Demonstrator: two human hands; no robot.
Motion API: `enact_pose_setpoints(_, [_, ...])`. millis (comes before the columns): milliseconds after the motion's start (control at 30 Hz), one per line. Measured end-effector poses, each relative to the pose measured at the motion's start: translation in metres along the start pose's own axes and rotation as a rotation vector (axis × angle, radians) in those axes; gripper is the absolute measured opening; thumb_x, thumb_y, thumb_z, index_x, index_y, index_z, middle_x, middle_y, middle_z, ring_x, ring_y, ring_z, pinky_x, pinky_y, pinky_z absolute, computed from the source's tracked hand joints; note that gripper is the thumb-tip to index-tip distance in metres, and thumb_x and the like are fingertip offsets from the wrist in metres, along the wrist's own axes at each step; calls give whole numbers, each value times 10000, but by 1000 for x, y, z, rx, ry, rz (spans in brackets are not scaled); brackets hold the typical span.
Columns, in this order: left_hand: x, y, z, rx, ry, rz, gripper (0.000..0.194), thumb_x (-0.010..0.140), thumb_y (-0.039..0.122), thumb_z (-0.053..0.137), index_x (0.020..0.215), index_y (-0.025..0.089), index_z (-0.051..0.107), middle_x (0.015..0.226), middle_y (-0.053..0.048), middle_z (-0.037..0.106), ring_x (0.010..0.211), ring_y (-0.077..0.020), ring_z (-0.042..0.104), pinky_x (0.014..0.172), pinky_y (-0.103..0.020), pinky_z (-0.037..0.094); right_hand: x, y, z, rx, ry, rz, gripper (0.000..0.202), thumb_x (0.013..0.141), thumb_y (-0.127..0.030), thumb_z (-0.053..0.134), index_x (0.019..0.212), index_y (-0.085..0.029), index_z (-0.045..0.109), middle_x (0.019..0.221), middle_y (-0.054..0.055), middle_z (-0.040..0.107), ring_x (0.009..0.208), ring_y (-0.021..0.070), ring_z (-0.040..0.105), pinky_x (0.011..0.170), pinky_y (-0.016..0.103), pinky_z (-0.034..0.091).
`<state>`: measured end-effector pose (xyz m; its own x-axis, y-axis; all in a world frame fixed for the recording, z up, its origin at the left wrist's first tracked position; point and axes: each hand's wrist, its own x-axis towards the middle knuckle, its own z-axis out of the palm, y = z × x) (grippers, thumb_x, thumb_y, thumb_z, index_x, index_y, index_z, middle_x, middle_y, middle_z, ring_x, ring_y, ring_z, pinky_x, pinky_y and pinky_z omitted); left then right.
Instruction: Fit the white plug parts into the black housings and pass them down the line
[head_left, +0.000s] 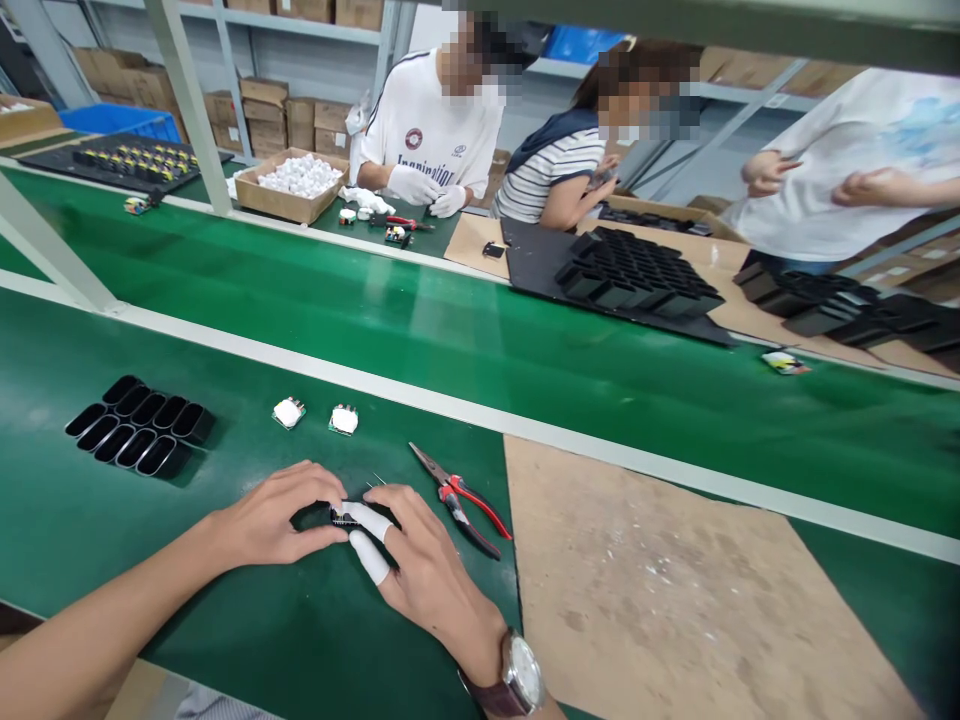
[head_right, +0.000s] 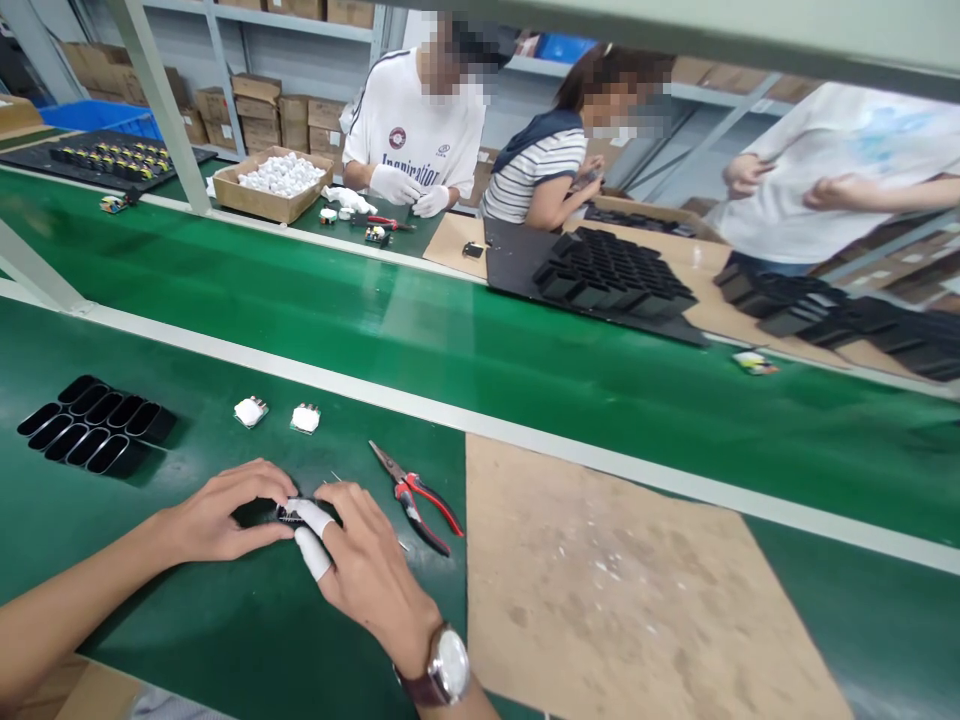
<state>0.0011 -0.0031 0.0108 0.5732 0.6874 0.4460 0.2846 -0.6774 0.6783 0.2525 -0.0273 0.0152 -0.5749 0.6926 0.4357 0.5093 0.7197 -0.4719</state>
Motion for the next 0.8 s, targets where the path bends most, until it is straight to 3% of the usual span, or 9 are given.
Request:
enact_pose_setpoints(200, [0,-3,3,55,31,109,115,961,149,744,1060,180,693,1090,-122,730,945,-222,731,815,-345,609,-2,4,5,36,56,18,289,1024,-142,591,1310,-182,579,1205,135,687,1055,263,693,909,451,628])
enact_pose_setpoints(367, [-2,-5,1,18,-19,81,97,965,137,736,1045,188,717,1115,-123,719,957,-218,728,807,-323,594,-2,4,2,-23,61,-30,199,1030,-146,590,1219,-198,624,1178,123,709,1028,263,709,918,480,625])
enact_pose_setpoints(500, [-2,-2,3,-75,-76,-8,46,976,161,721,1011,191,718,1166,-126,739,986,-218,732,842,-327,588,-4,5,3,4,85,16,315,1044,-200,596,1358,-198,574,1207,129,717,1061,260,713,929,465,626])
enact_pose_setpoints(567, [-1,0,5,-177,-26,-157,25,961,193,743,969,191,719,1148,-118,759,977,-218,744,845,-326,598,-5,8,4,17,152,52,377,1053,-198,577,1427,-195,532,1215,136,715,1072,257,710,921,452,623])
enact_pose_setpoints(700, [8,1,3,-672,258,-679,235,884,341,842,891,179,672,854,-61,779,733,-182,747,714,-314,648,-2,13,6,-26,295,34,353,1038,-129,572,1384,-198,557,1145,120,720,1005,239,701,868,421,605])
enact_pose_setpoints(800, [15,-2,-4,-984,409,-887,352,806,399,909,838,155,657,767,-57,771,658,-163,737,661,-283,659,0,15,9,-113,302,-29,316,1029,-90,564,1330,-185,589,1080,106,728,946,231,692,825,399,587])
